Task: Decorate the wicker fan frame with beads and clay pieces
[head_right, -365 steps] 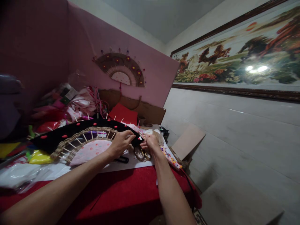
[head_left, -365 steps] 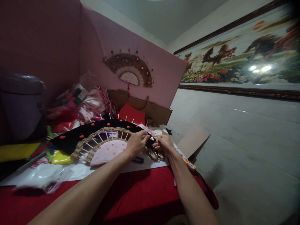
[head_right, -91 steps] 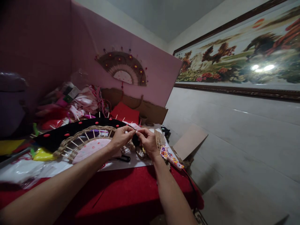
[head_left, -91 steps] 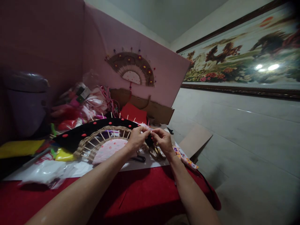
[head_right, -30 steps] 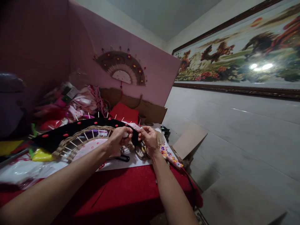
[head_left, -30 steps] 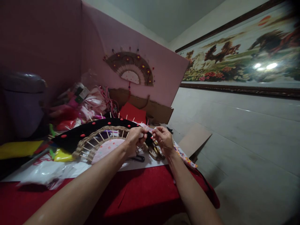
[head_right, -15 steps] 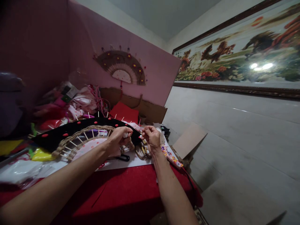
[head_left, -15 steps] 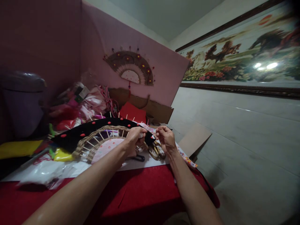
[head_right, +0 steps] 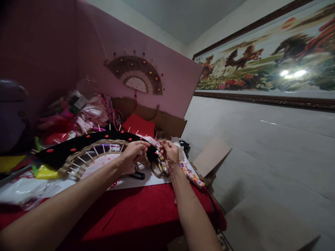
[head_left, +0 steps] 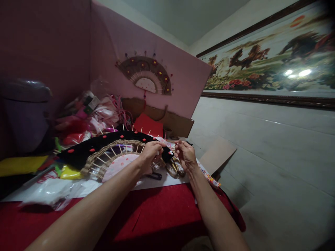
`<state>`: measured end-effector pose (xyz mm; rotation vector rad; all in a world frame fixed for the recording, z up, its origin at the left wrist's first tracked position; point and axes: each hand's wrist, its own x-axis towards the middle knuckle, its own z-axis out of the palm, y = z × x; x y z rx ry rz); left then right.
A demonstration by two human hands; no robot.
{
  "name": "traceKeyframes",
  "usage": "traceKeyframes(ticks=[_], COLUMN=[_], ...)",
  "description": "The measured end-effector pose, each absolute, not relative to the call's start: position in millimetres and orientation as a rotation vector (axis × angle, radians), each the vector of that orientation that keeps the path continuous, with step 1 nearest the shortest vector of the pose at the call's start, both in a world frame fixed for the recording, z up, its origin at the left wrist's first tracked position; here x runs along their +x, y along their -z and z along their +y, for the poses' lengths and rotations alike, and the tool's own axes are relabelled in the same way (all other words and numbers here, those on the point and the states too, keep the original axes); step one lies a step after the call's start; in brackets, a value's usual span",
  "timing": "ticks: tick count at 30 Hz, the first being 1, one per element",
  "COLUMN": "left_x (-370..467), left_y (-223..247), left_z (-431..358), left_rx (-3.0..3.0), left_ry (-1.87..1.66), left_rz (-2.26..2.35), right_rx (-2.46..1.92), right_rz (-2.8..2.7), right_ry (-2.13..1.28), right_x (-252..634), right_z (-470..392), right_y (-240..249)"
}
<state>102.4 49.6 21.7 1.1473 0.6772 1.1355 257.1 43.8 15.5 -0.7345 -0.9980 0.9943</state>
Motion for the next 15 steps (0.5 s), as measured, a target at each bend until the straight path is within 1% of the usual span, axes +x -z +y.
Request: traceKeyframes(ticks=[5, 15], left_x=[101.7, 104.9], left_y=[-25.1, -26.8], left_z=[44.5, 44.0], left_rx=[1.145, 1.245], left_ry=[-1.129, -1.148], left_rz=[0.663, 0.71], right_rx=[-0.755, -0.772], right_rz=[-0.978, -1.013], right_ry=[-0.918, -0.95], right_x=[259.1, 259.3], right_z=[47.7, 44.3], right_y=[-14.6, -16.1])
